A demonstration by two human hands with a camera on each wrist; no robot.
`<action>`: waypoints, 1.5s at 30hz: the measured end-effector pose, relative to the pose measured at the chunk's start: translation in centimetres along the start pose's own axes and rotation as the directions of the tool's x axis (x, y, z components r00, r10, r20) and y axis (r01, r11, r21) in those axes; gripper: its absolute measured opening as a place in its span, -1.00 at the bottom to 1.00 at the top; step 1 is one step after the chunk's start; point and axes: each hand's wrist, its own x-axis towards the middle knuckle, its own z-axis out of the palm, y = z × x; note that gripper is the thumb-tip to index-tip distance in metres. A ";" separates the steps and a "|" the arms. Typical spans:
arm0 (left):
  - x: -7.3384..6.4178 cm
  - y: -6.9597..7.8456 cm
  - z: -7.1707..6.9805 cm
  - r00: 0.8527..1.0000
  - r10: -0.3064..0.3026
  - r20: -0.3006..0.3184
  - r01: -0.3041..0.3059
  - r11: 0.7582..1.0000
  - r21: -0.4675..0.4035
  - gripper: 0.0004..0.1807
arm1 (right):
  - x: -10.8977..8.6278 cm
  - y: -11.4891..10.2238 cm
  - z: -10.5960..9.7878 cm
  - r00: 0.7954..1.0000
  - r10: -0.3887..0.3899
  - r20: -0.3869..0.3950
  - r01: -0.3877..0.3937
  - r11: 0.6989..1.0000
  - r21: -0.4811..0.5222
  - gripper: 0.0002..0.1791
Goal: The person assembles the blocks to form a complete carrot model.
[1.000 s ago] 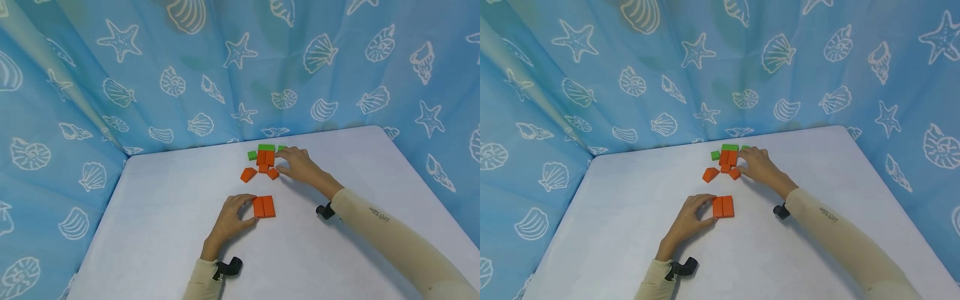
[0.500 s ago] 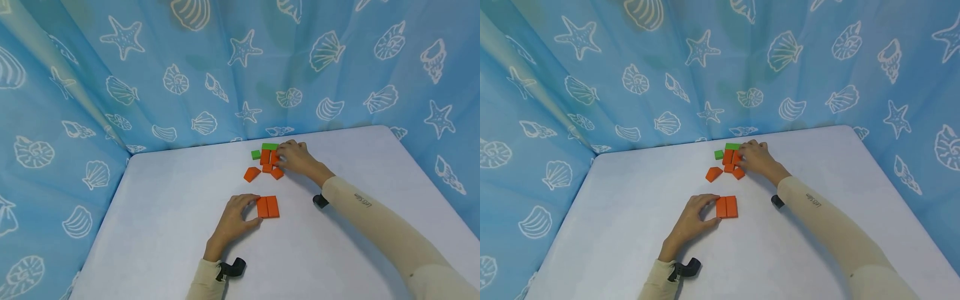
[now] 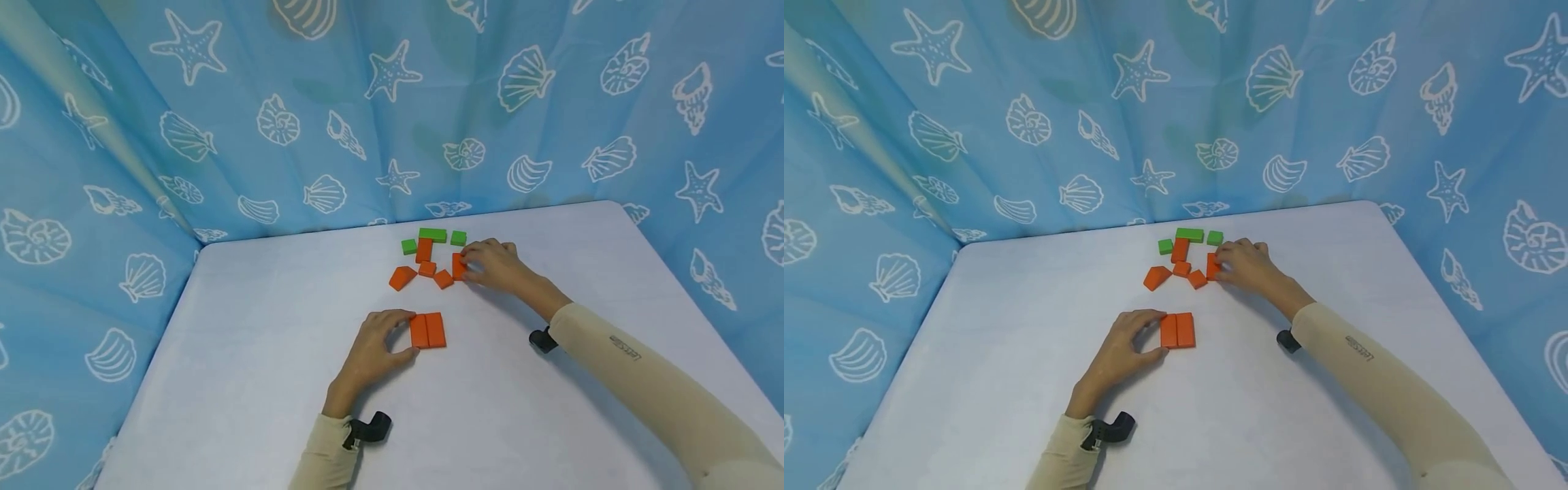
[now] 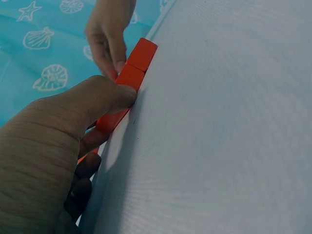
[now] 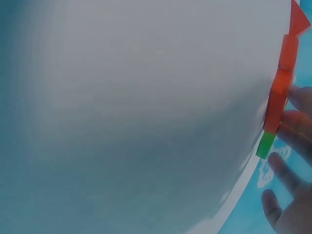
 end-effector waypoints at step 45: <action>-0.1 0.1 0.0 1.000 -0.013 -0.007 0.013 1.000 -0.014 -0.36 | -8.9 -5.0 2.6 0.972 -0.224 -0.075 0.232 0.965 0.121 -0.66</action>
